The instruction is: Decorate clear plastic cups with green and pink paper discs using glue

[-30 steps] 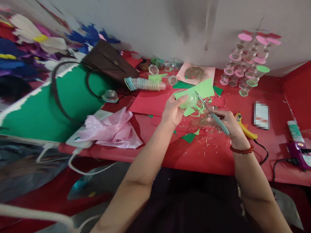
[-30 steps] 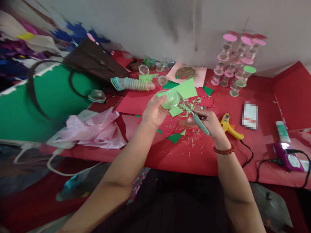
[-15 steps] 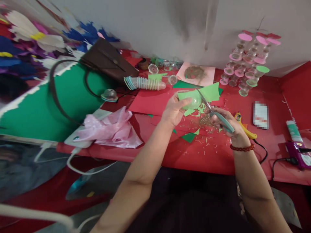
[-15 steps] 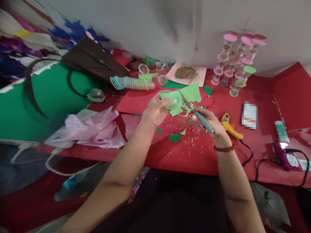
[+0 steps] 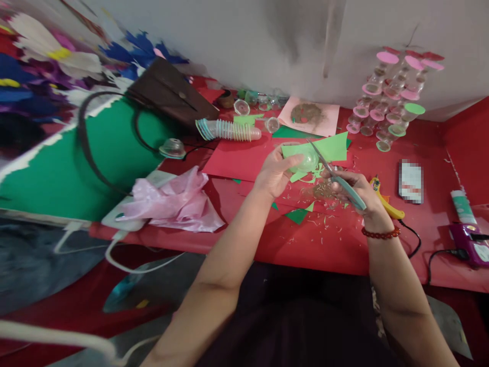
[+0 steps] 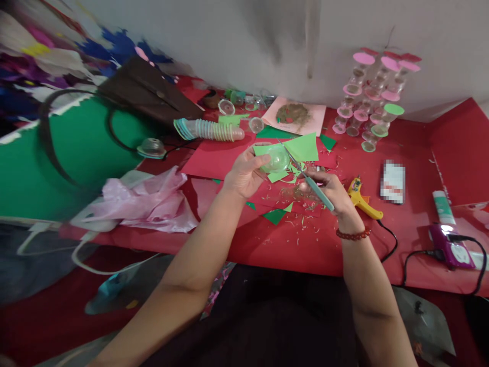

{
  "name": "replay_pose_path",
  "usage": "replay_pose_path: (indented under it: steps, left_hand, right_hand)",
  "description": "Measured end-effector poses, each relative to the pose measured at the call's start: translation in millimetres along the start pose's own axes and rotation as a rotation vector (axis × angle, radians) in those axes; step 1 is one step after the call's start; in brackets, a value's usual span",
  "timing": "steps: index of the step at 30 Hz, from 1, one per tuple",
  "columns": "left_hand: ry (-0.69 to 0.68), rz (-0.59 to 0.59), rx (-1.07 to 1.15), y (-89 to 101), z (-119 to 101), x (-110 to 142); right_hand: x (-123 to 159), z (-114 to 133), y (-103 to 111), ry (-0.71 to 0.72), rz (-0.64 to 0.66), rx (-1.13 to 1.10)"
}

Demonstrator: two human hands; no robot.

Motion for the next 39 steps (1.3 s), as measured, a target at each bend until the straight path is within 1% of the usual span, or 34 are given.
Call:
replay_pose_path:
  steps: [7, 10, 14, 16, 18, 21, 24, 28, 30, 35, 37, 39]
  left_hand:
    - [0.008, -0.006, -0.035, -0.3, -6.9, 1.2]
    - [0.027, 0.021, -0.067, 1.0, -11.7, 2.0]
    - [0.068, 0.059, -0.140, 5.5, -15.4, 1.9]
    - [0.063, 0.043, -0.144, 7.1, -14.9, 1.5]
    - [0.041, 0.008, -0.103, 7.4, -11.7, 0.9]
    - [0.020, -0.019, 0.009, 5.2, -1.6, -0.4]
    - [0.035, -0.038, 0.095, 3.3, 11.0, -2.2]
    - [0.049, -0.162, 0.167, 3.8, 21.0, -3.0]
    - [0.029, -0.181, 0.180, 0.6, 20.5, -1.0]
    - [-0.074, -0.146, 0.086, -12.3, 8.4, 7.9]
    - [-0.083, -0.142, 0.074, -14.6, 4.8, 9.7]
    - [-0.053, -0.128, 0.072, -15.6, 4.1, 9.7]
  right_hand:
    - [-0.4, 5.2, -1.6, 0.049, -0.011, 0.044]
    - [-0.2, 5.8, 3.2, 0.042, 0.006, 0.096]
    - [1.2, 6.6, 11.7, 0.052, 0.027, 0.219]
    - [1.0, 5.4, 13.8, 0.058, 0.010, 0.244]
    - [-0.2, 3.7, 13.3, 0.077, -0.021, 0.240]
    - [-3.1, 0.8, 9.4, 0.080, -0.065, 0.226]
    - [-4.9, -0.5, 6.5, 0.067, -0.109, 0.214]
    - [-5.1, -0.6, 4.1, 0.071, -0.129, 0.181]
    - [-5.5, -1.2, 2.0, 0.064, -0.123, 0.164]
    - [-6.8, -2.1, -4.8, 0.053, -0.107, 0.139]
    - [-6.3, -1.1, -6.8, 0.068, -0.086, 0.148]
    - [-5.1, 0.2, -8.0, 0.080, -0.056, 0.171]
Point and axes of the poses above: each hand's wrist, its own x-axis away from the middle knuckle, its own y-axis out of the back of the hand, z = x × y, the point moved 3 cm from there along -x, towards the middle knuckle, and after that the axes turned 5 degrees about z, right-handed, at the moved point
